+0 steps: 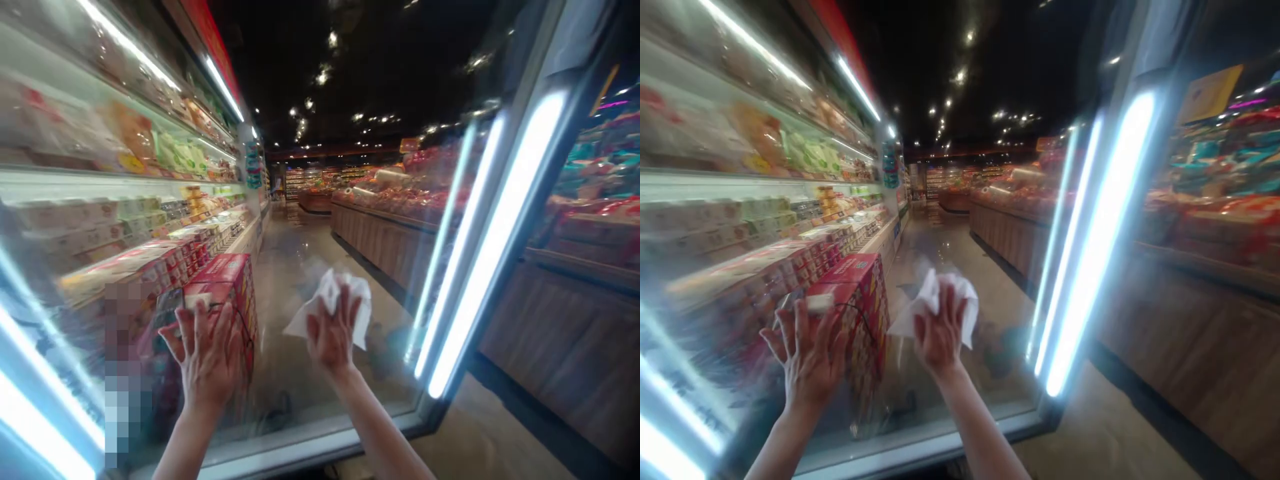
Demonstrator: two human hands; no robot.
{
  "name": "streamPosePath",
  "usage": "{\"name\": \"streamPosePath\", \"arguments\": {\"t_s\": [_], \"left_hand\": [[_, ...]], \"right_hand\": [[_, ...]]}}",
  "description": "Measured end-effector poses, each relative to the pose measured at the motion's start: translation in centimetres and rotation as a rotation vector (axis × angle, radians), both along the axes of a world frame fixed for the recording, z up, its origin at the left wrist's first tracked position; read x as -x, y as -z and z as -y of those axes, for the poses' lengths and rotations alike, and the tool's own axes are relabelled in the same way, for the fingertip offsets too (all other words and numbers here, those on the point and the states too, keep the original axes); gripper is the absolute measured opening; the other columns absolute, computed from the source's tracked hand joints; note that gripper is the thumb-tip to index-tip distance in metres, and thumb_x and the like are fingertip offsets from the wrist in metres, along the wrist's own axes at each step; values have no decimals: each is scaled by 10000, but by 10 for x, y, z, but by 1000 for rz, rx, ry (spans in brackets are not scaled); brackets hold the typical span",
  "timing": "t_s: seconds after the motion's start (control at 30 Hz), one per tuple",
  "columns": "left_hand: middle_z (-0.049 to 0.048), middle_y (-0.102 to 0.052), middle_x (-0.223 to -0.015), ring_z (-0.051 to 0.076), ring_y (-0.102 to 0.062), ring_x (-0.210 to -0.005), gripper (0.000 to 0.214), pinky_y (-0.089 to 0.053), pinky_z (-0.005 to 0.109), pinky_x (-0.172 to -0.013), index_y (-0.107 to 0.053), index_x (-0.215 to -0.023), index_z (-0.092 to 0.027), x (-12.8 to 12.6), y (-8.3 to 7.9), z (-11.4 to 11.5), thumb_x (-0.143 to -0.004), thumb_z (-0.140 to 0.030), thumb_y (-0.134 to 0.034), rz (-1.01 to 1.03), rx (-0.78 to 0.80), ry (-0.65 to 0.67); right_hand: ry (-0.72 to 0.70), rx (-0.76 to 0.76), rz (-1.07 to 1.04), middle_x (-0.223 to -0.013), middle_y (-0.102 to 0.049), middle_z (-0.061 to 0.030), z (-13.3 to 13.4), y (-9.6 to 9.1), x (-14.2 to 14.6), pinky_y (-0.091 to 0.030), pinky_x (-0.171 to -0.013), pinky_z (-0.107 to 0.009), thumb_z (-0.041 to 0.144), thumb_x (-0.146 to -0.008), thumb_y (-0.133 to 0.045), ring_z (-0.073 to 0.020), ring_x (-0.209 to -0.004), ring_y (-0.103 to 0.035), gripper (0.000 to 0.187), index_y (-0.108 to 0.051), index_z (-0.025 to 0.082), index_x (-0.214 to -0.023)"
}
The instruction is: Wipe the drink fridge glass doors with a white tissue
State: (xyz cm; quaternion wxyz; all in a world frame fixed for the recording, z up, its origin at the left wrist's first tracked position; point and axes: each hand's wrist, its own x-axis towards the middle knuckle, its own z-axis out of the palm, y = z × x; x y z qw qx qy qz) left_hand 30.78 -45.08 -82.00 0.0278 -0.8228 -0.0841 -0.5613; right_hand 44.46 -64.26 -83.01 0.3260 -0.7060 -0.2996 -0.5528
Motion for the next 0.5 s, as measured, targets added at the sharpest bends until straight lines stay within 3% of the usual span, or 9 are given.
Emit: {"name": "streamPosePath", "arguments": {"t_s": [0.07, 0.13, 0.2, 0.27, 0.33, 0.4, 0.5], "left_hand": [[13, -69, -1755, 339, 38, -1616, 808, -15, 746, -1264, -179, -1602, -456, 10, 0, -14, -946, -267, -611, 3, 40, -15], [10, -74, -1755, 342, 30, -1616, 786, -16, 754, -1260, -195, -1598, -460, 19, 1, -25, -952, -262, -596, 1, 73, -28], [2, -44, -1756, 342, 29, -1617, 787, -17, 751, -1261, -181, -1598, -466, 25, 3, -34, -956, -263, -588, 1, 83, -36], [-7, 11, -1755, 347, 39, -1615, 805, -16, 743, -1264, -157, -1599, -472, 29, 7, -42, -953, -274, -594, -9, 77, -34], [-13, 36, -1753, 351, 46, -1613, 818, -8, 739, -1266, -142, -1598, -479, 31, 13, -50, -950, -279, -599, -14, 77, -32], [-16, 9, -1755, 346, 35, -1615, 817, 1, 736, -1267, -149, -1595, -488, 33, 18, -57, -949, -276, -602, -14, 81, -30], [-19, -53, -1756, 334, 17, -1619, 813, 15, 733, -1266, -168, -1591, -497, 35, 24, -65, -946, -278, -611, -1, 81, -23]], "right_hand": [[71, -227, -95, -1604, -441, -224, 4, -15, -3, -138, -1208, -794, 248, -1029, -386, -396, -1581, -235, 457, -548, 134, -1441], [92, -307, -128, -1590, -460, -227, -13, -25, 6, -144, -1218, -779, 246, -1021, -360, -412, -1573, -251, 512, -506, 116, -1495], [38, -169, -70, -1574, -493, -200, -47, -23, 27, -154, -1243, -737, 249, -1004, -415, -398, -1574, -257, 470, -582, 139, -1430], [-71, 75, 32, -1567, -523, -145, -81, -14, 48, -149, -1284, -652, 262, -996, -493, -334, -1581, -268, 345, -683, 194, -1275], [-153, 245, 109, -1572, -530, -94, -96, -6, 57, -129, -1313, -565, 254, -999, -525, -264, -1585, -273, 241, -722, 232, -1136], [-140, 249, 114, -1607, -482, -109, -86, -10, 48, -117, -1307, -590, 238, -1004, -519, -268, -1598, -231, 251, -709, 218, -1167], [11, -24, -4, -1657, -358, -215, -53, -30, 26, -152, -1235, -747, 246, -1019, -446, -361, -1609, -151, 480, -507, 127, -1480]]}}
